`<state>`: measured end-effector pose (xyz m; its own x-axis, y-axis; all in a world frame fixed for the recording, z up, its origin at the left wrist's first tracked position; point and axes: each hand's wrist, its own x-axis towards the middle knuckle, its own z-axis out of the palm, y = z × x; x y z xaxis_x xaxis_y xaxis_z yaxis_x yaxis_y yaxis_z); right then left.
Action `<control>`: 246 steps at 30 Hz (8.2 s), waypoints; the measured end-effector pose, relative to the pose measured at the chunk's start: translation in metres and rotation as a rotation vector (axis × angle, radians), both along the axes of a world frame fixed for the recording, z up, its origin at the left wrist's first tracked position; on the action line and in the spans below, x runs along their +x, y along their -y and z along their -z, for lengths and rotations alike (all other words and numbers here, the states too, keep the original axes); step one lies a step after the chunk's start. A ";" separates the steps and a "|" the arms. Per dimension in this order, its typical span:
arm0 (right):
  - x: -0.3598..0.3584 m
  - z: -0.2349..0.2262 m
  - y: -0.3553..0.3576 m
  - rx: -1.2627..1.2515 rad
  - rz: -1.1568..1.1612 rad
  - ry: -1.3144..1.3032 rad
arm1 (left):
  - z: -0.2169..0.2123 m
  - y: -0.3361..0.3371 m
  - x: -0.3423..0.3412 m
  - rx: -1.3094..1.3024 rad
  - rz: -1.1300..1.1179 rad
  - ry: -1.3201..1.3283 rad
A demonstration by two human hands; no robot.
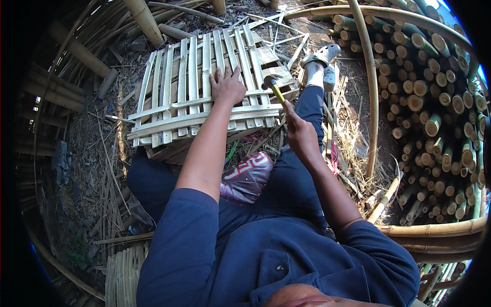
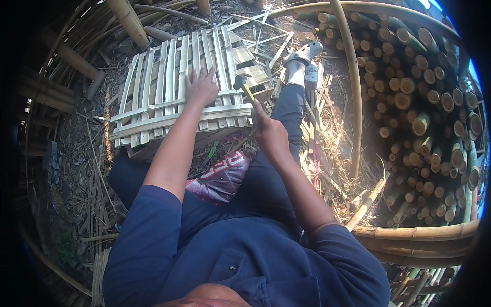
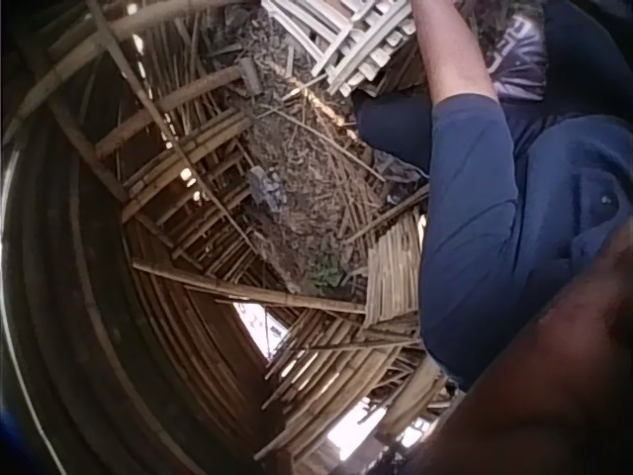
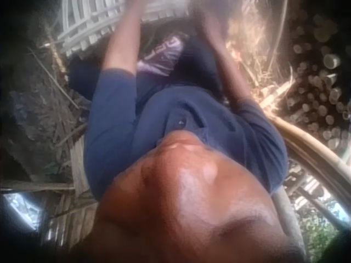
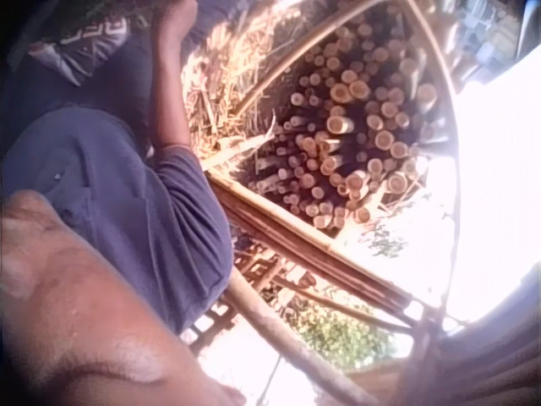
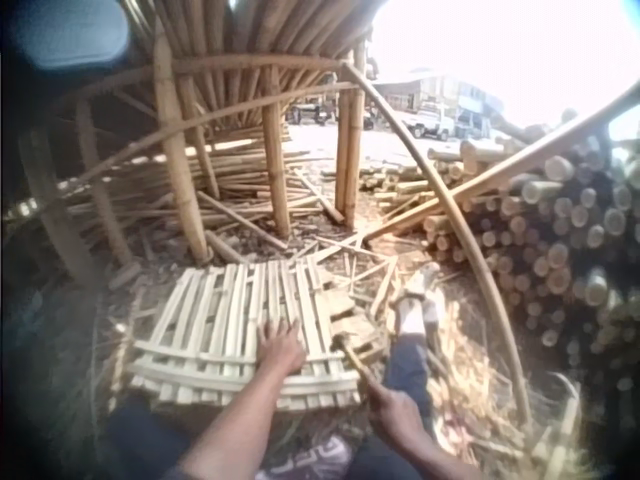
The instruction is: The person constructs a bamboo structure by hammering small nails into slats, then retrieves a plastic bag containing additional hardware to continue the work.
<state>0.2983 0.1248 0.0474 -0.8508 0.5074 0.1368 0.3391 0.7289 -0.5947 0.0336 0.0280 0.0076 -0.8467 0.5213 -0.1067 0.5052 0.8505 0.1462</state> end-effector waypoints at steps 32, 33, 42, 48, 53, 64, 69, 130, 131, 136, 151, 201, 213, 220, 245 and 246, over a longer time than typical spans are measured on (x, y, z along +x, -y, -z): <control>0.005 -0.014 -0.006 -0.059 -0.004 -0.058 | 0.005 -0.002 0.001 0.015 -0.017 -0.031; 0.004 -0.023 -0.006 -0.051 -0.009 -0.073 | 0.005 -0.002 0.000 0.015 -0.019 -0.028; 0.000 0.005 0.002 0.085 -0.039 0.106 | 0.007 -0.005 -0.002 0.006 -0.021 -0.077; 0.002 0.002 0.009 -0.108 0.023 -0.155 | 0.006 -0.003 -0.002 0.015 -0.020 -0.037; 0.001 0.001 0.005 -0.116 0.040 -0.056 | 0.005 -0.002 -0.002 0.015 -0.018 -0.027; 0.001 -0.033 0.002 -0.138 0.035 -0.173 | 0.005 0.000 -0.001 0.015 -0.024 -0.035; 0.000 -0.010 0.006 -0.007 0.066 -0.280 | 0.007 -0.005 0.000 0.019 -0.013 -0.049; -0.006 -0.036 0.000 -0.247 0.090 -0.291 | -0.005 0.000 0.003 -0.081 -0.086 0.020; -0.006 -0.043 0.001 -0.169 0.080 -0.422 | -0.006 0.000 0.003 -0.080 -0.087 0.021; 0.000 0.001 -0.002 0.083 0.103 -0.383 | -0.008 -0.008 0.005 -0.062 -0.073 0.017; 0.005 0.005 0.002 -0.150 0.015 -0.053 | -0.005 -0.004 0.003 -0.051 -0.083 0.012; -0.006 -0.038 -0.005 -0.061 0.074 -0.303 | -0.005 -0.004 0.004 -0.036 -0.102 0.027; -0.001 0.005 -0.005 -0.132 0.070 -0.139 | -0.003 -0.006 0.004 -0.064 -0.116 -0.008; 0.001 0.016 0.005 -0.005 0.014 0.013 | -0.003 -0.005 0.003 -0.025 -0.105 0.013; -0.003 0.032 -0.002 0.105 0.010 -0.037 | 0.000 -0.002 0.003 -0.023 -0.100 -0.010; -0.002 0.032 -0.001 0.057 0.020 -0.076 | -0.002 -0.003 0.003 -0.041 -0.110 -0.016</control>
<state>0.2965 0.1255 0.0158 -0.8268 0.5133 0.2300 0.3090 0.7562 -0.5768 0.0371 0.0308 0.0092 -0.9003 0.4205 -0.1120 0.4105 0.9061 0.1028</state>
